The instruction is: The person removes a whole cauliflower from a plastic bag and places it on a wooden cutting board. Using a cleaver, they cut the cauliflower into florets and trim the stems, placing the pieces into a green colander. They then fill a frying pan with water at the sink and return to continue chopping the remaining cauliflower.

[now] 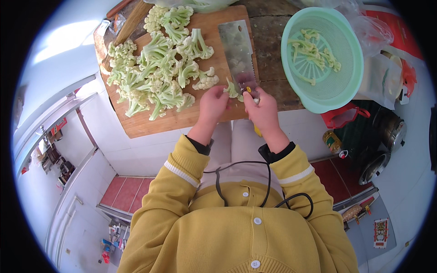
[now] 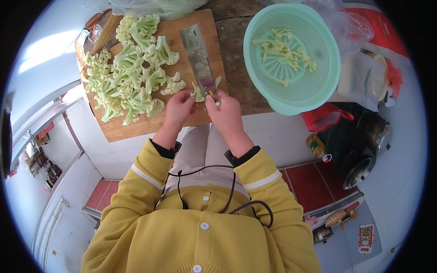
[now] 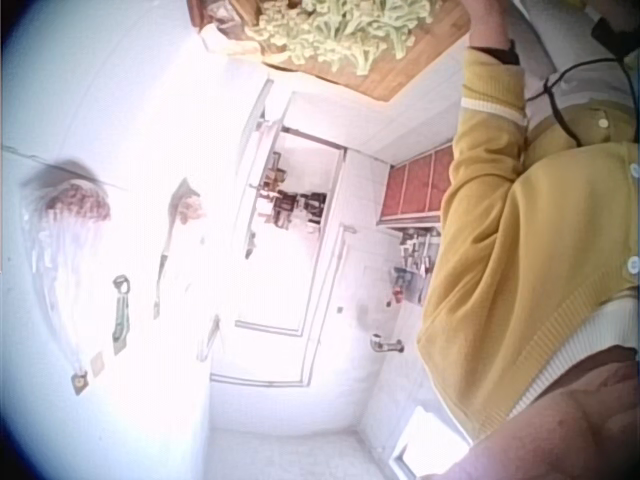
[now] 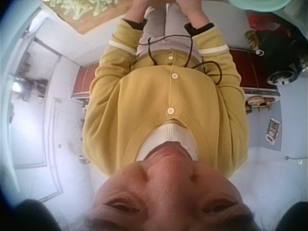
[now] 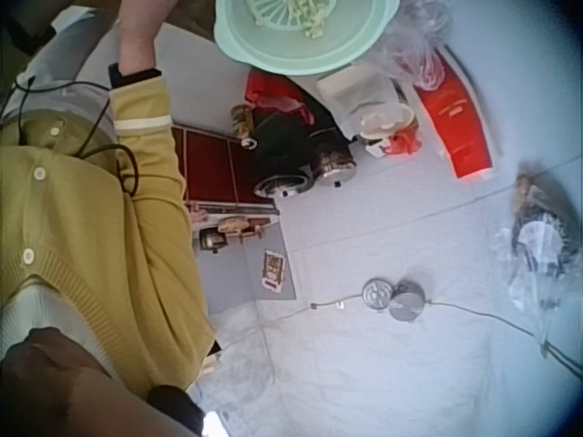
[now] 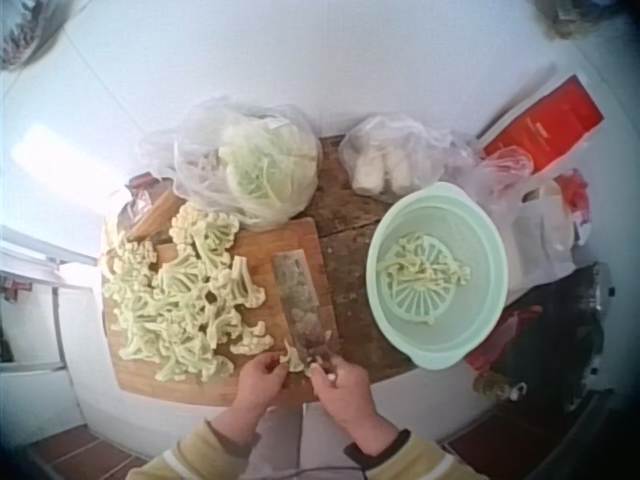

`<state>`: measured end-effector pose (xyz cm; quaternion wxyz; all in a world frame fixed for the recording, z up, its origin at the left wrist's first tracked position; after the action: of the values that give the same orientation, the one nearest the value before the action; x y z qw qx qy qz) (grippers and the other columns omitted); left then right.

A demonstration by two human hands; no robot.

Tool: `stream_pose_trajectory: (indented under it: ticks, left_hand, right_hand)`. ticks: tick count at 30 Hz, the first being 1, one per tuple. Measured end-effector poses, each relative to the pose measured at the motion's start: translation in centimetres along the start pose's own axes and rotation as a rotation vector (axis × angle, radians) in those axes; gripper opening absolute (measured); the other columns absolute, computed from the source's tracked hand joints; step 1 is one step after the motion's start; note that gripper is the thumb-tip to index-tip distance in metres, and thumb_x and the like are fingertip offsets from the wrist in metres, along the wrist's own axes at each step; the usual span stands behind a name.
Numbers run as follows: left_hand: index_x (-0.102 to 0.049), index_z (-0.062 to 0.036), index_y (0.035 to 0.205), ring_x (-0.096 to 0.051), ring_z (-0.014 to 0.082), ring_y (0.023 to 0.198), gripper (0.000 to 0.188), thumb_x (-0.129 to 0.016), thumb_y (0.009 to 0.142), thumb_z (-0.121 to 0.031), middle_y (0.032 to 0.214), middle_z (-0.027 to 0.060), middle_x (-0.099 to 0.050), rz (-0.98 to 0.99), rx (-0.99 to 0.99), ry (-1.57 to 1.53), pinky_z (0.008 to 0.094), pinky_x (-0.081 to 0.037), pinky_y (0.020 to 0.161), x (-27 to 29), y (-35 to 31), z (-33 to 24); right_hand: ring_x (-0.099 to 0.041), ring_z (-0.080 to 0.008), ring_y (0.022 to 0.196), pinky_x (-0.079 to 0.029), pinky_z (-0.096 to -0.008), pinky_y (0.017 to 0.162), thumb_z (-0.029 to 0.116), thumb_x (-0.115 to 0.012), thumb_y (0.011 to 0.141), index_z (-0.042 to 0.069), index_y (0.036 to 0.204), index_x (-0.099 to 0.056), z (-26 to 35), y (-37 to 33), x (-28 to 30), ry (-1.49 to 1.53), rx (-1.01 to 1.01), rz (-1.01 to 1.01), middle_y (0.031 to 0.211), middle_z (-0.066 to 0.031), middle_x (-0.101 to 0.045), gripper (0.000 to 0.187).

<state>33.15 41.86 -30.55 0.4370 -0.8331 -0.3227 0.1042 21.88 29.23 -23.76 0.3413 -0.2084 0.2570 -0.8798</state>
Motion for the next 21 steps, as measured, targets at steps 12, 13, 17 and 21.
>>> stream_pose_trajectory:
  ticks: [12,13,17,21]
  left_hand:
    - [-0.051,0.0066,0.111,-0.068,0.0190,0.064,0.032,-0.065,0.089,-0.011,0.086,0.0143,-0.067,-0.173,0.011,-0.194,0.0315,-0.057,0.052,1.1,-0.5,0.7]
    - [-0.052,0.0063,0.111,-0.068,0.0191,0.064,0.032,-0.066,0.088,-0.011,0.086,0.0142,-0.068,-0.190,-0.058,-0.129,0.0316,-0.057,0.051,1.0,-1.0,0.1]
    - [-0.054,0.0053,0.108,-0.068,0.0191,0.065,0.032,-0.070,0.087,-0.013,0.088,0.0142,-0.068,-0.218,-0.068,-0.117,0.0311,-0.057,0.051,0.9,-1.2,-0.3]
    - [-0.055,0.0051,0.104,-0.067,0.0151,0.071,0.026,-0.069,0.088,-0.010,0.089,0.0111,-0.067,-0.184,-0.070,-0.012,0.0286,-0.057,0.053,0.9,-0.8,-0.9]
  right_hand:
    - [-0.049,-0.0045,0.049,-0.039,-0.0238,0.043,0.017,-0.063,0.093,-0.002,0.106,-0.064,-0.9,1.3,-1.5,-0.018,0.066,-0.020,0.060,0.0015,-0.055,0.023]
    - [-0.049,-0.0045,0.049,-0.039,-0.0238,0.043,0.017,-0.063,0.093,-0.002,0.106,-0.064,-0.9,1.5,-1.6,-0.039,0.074,-0.028,0.061,0.0015,-0.055,0.024]
    - [-0.050,-0.0052,0.050,-0.041,-0.0244,0.045,0.017,-0.062,0.092,-0.002,0.105,-0.064,-0.6,1.6,-1.9,-0.067,0.112,-0.057,0.061,0.0006,-0.056,0.022]
    - [-0.053,-0.0079,0.051,-0.044,-0.0265,0.049,0.016,-0.062,0.092,-0.002,0.103,-0.064,-0.2,1.6,-2.2,-0.125,0.142,-0.066,0.062,-0.0016,-0.058,0.022]
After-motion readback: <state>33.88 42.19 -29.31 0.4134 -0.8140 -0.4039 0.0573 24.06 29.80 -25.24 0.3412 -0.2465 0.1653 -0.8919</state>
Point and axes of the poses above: each hand's wrist, its own y-axis towards the middle knuckle, its own x-axis out of the back of the hand, z = x × y, the point moved 10 cm from there along y, towards the middle knuckle
